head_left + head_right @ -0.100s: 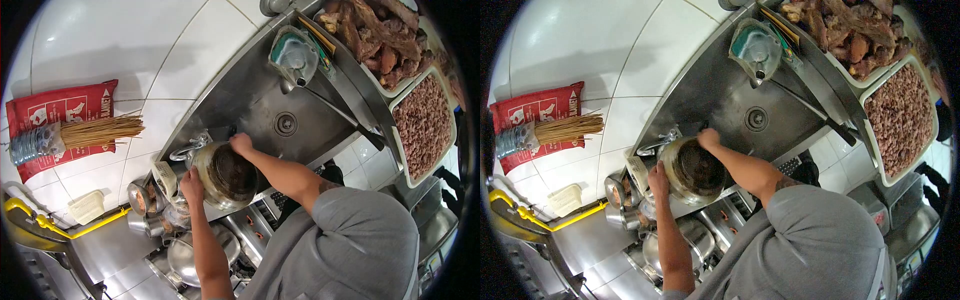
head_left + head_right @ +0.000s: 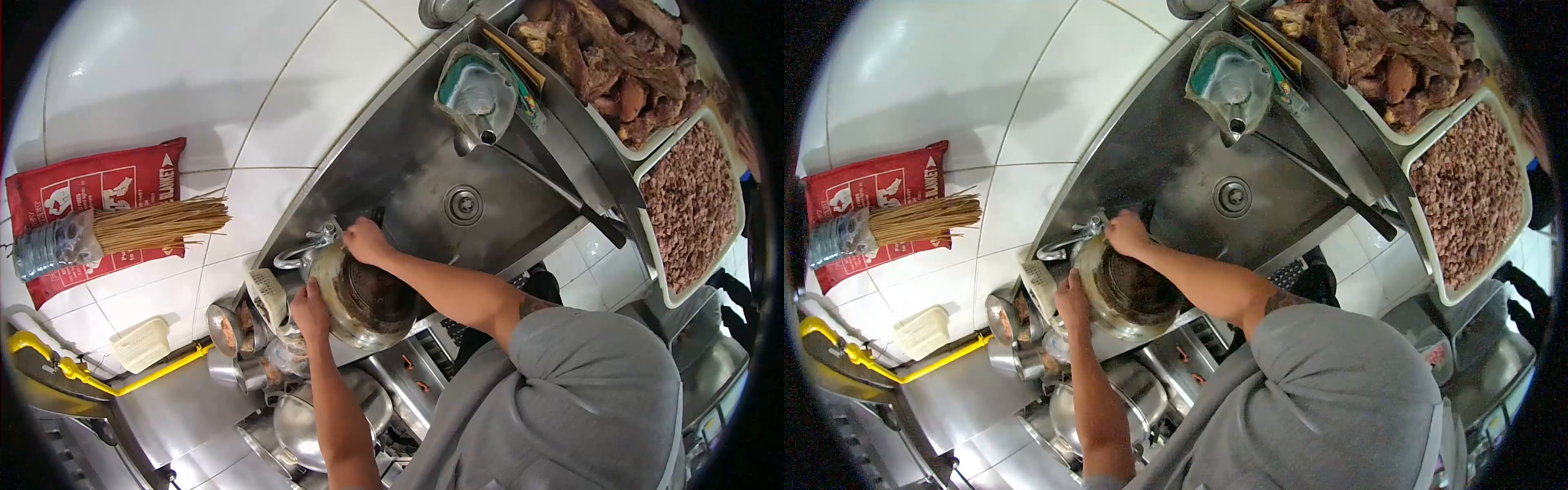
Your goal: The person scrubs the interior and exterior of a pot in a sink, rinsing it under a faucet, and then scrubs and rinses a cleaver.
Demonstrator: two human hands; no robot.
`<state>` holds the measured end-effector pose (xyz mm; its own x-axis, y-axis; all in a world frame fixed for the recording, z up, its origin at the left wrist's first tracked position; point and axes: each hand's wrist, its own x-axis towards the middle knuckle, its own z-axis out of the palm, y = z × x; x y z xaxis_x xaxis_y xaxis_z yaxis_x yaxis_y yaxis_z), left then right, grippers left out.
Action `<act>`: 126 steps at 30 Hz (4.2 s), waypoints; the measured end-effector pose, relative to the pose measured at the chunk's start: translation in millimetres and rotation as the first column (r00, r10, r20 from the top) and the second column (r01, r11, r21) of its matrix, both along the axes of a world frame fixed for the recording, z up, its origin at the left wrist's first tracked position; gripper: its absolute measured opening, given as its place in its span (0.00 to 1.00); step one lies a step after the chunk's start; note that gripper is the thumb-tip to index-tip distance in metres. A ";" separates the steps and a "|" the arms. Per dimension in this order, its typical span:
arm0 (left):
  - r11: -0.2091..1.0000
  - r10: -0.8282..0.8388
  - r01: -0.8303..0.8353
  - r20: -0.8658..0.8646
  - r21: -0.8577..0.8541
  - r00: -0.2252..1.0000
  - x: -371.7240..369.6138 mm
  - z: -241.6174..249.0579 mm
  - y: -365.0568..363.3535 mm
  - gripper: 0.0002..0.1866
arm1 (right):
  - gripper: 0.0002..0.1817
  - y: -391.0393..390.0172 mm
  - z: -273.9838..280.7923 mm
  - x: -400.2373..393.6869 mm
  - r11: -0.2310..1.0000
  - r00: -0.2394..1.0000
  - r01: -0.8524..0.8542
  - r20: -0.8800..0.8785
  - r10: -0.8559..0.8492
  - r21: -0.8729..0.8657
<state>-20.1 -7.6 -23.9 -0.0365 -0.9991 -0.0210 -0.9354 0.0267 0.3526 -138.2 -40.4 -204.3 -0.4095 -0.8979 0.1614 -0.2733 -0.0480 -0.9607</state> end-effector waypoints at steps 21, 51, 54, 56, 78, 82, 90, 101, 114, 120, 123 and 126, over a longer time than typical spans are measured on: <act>0.979 0.161 -0.190 -0.286 -0.077 0.945 -30.5 43.3 102.3 0.31 | 0.20 111.6 67.2 -157.3 0.980 0.991 -0.011 0.135 -0.017 0.201; 0.957 -0.286 0.280 -0.089 -0.075 0.954 -124.4 83.5 -9.4 0.38 | 0.09 49.4 105.9 -344.0 0.687 0.403 0.299 -0.740 0.539 0.663; 0.950 -0.305 0.294 -0.111 -0.104 0.946 -136.4 75.3 -6.7 0.38 | 0.10 52.3 103.3 -343.5 0.698 0.390 0.278 -0.742 0.546 0.660; 0.943 -0.324 0.309 -0.133 -0.121 0.937 -142.4 66.7 -1.5 0.38 | 0.10 53.6 96.7 -344.8 0.716 0.407 0.285 -0.756 0.512 0.638; 0.741 -0.665 0.647 -0.066 -0.182 0.744 -184.6 27.6 16.6 0.22 | 0.23 132.8 184.3 -201.2 0.933 0.887 0.225 -0.337 -0.315 -0.279; 0.703 -0.711 0.637 -0.329 -0.315 0.622 -184.2 34.0 38.7 0.13 | 0.21 130.7 175.3 -181.5 0.923 0.877 0.361 -0.287 -0.385 -0.135; 0.784 -0.614 0.527 -0.284 -0.327 0.737 -132.9 0.0 43.2 0.23 | 0.21 135.2 178.9 -175.4 0.946 0.863 0.303 -0.388 -0.324 -0.116; 0.746 -0.659 0.603 -0.180 -0.281 0.731 -145.3 11.1 54.3 0.27 | 0.24 154.5 204.4 -179.2 0.894 0.654 0.442 -0.707 -0.268 0.071; 0.707 -0.698 0.629 -0.178 -0.324 0.694 -154.8 4.1 56.9 0.25 | 0.26 150.2 199.2 -157.7 0.738 0.757 0.635 -0.373 -0.536 0.228; 0.710 -0.704 0.605 -0.358 -0.360 0.613 -134.3 -17.9 45.5 0.26 | 0.23 139.8 194.6 -157.1 0.753 0.732 0.645 -0.384 -0.562 0.128; 0.820 -0.571 0.517 -0.418 -0.244 0.707 -115.5 -16.1 52.5 0.30 | 0.21 138.8 198.1 -160.6 0.791 0.734 0.611 -0.382 -0.561 0.012; 0.854 -0.519 0.478 -0.419 -0.208 0.745 -107.6 -24.6 53.8 0.34 | 0.18 140.7 199.4 -172.7 0.834 0.672 0.497 -0.502 -0.545 -0.240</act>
<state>-127.7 46.3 -48.5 -0.5140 -0.8330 0.2049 -0.5199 0.4925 0.6979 -310.8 100.3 -4.9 -0.6327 -0.5401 0.5550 -0.7350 0.1933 -0.6499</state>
